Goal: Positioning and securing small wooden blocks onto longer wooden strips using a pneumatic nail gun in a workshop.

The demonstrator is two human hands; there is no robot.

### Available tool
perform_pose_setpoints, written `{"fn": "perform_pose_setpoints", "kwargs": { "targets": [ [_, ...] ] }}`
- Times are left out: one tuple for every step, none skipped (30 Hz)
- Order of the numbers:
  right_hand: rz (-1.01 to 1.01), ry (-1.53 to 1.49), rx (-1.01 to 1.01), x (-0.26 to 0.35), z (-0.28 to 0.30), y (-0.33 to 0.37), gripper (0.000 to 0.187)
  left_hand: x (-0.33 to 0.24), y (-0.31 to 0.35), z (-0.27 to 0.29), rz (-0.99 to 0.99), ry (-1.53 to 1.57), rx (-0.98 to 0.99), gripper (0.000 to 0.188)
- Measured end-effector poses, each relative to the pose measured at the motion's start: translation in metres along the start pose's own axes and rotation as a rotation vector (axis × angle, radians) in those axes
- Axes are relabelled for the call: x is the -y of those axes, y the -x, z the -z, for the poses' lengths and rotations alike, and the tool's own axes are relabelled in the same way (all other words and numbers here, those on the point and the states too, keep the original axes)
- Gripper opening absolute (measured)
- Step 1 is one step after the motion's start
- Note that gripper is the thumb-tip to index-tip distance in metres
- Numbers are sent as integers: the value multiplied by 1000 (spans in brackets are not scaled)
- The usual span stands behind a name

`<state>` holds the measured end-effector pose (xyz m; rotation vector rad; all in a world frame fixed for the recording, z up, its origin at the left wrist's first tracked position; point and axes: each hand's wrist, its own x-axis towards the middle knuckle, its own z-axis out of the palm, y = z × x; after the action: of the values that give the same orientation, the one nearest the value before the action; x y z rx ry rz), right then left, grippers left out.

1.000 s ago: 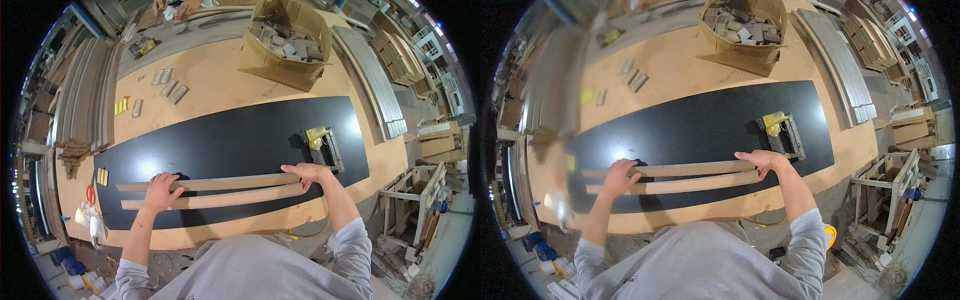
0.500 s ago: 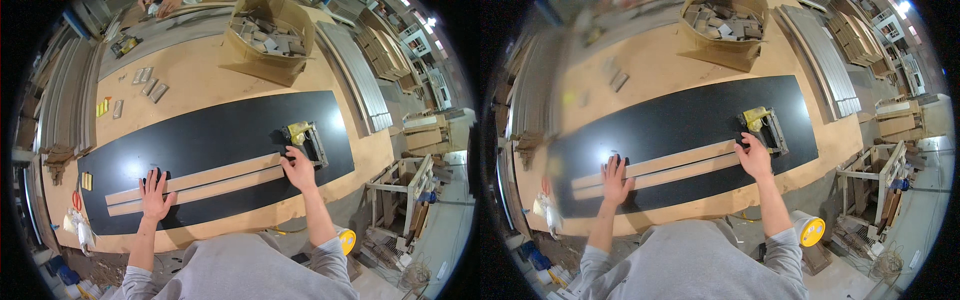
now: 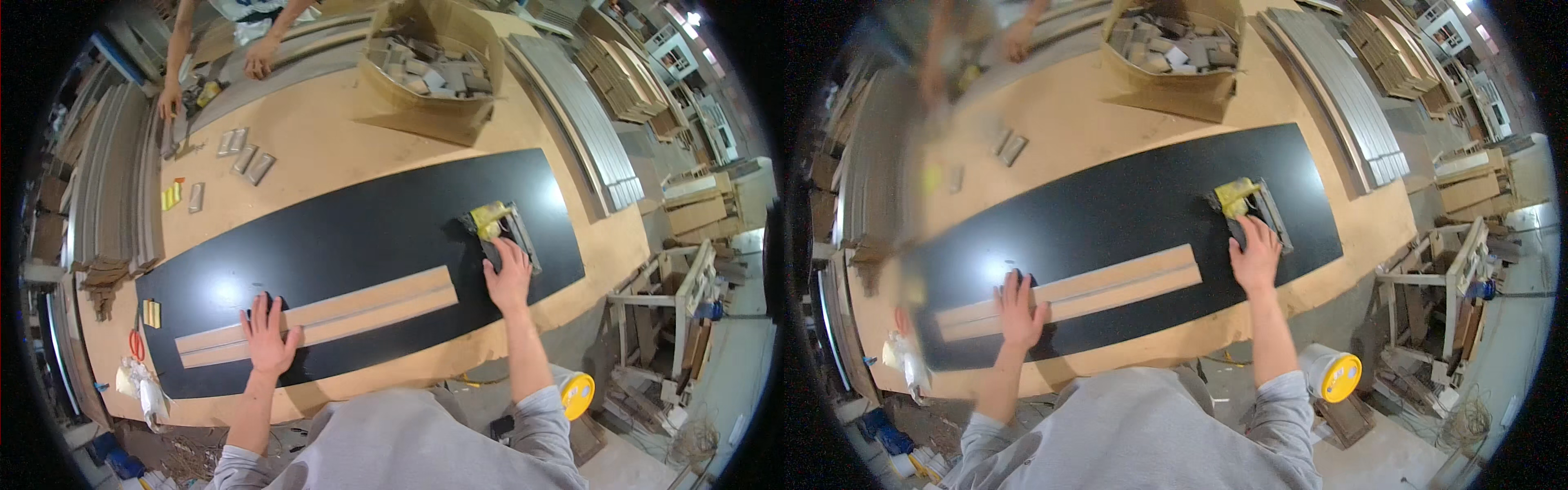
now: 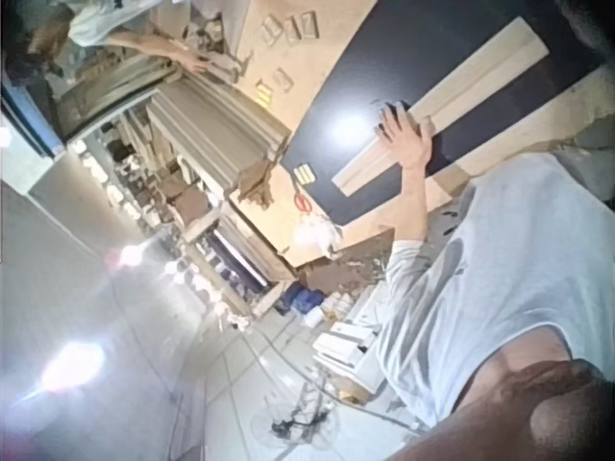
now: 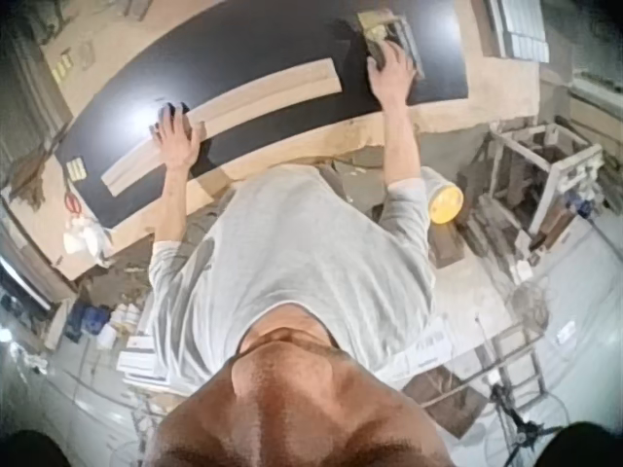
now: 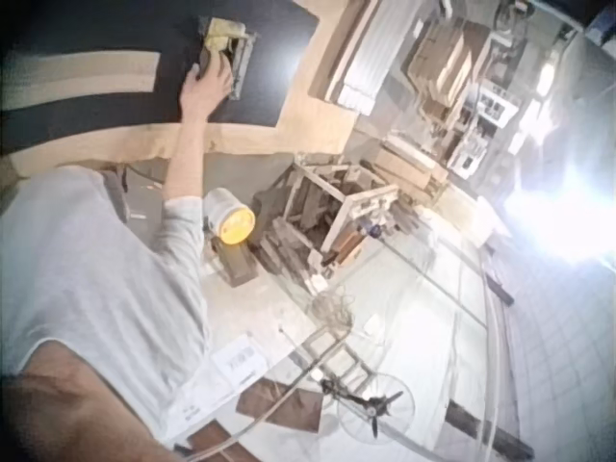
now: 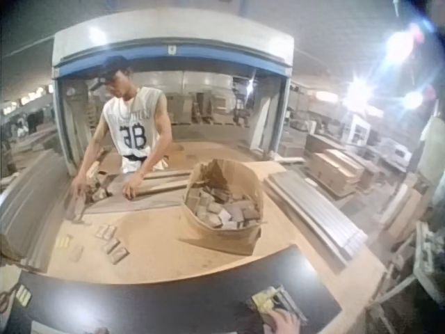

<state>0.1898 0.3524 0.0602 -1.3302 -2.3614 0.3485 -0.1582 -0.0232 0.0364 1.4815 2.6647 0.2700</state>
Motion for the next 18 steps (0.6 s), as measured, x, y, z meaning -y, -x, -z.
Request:
{"fn": "perform_pose_setpoints", "kwargs": {
  "targets": [
    [24, 31, 62, -19, -2, -3, 55, -2, 0, -2, 11, -11, -17, 72],
    [42, 26, 76, -29, -1, -9, 55, -3, 1, -6, 11, 6, -4, 72],
    [67, 18, 92, -36, -1, -14, 55, -3, 0, -5, 17, 23, 6, 72],
    [45, 24, 85, -47, 3, -18, 54, -7, -2, -2, 43, 10, -10, 72],
    [21, 31, 77, -53, 4, -20, 54, -12, -6, 3, 39, 73, 17, 68],
    [-10, 104, 34, -52, 2, -21, 52, -13, -12, 7, 37, 137, 39, 64],
    [-43, 180, -10, -49, 0, -20, 51, -10, -18, 8, 60, 130, 20, 64],
    [-26, 181, -40, -45, -5, -21, 49, -6, -27, 8, 68, 166, -16, 63],
    [53, 148, -93, -32, -10, -21, 48, -2, -39, 9, 73, 203, -52, 63],
    [141, 107, -99, -20, -16, -19, 50, -1, -57, 14, 81, 182, -88, 60],
    [236, 77, -112, -6, -19, -15, 51, 4, -74, 14, 94, 192, -113, 60],
    [234, -27, -50, 3, -28, -12, 52, 7, -98, 13, 142, 277, -171, 60],
    [227, -128, 13, 10, -37, -8, 53, 12, -122, 11, 187, 362, -226, 59],
    [174, -224, 70, 20, -45, -4, 53, 22, -148, 6, 218, 368, -243, 60],
    [152, -158, 51, 29, -48, 0, 51, 34, -174, 0, 247, 372, -261, 60],
    [139, -183, 31, 27, -51, 1, 50, 44, -197, -4, 248, 371, -269, 60],
    [120, -202, 7, 27, -54, -1, 49, 53, -223, -13, 283, 394, -294, 61],
    [121, -201, -1, 22, -56, 1, 49, 58, -243, -15, 319, 416, -321, 63]
  ]
}}
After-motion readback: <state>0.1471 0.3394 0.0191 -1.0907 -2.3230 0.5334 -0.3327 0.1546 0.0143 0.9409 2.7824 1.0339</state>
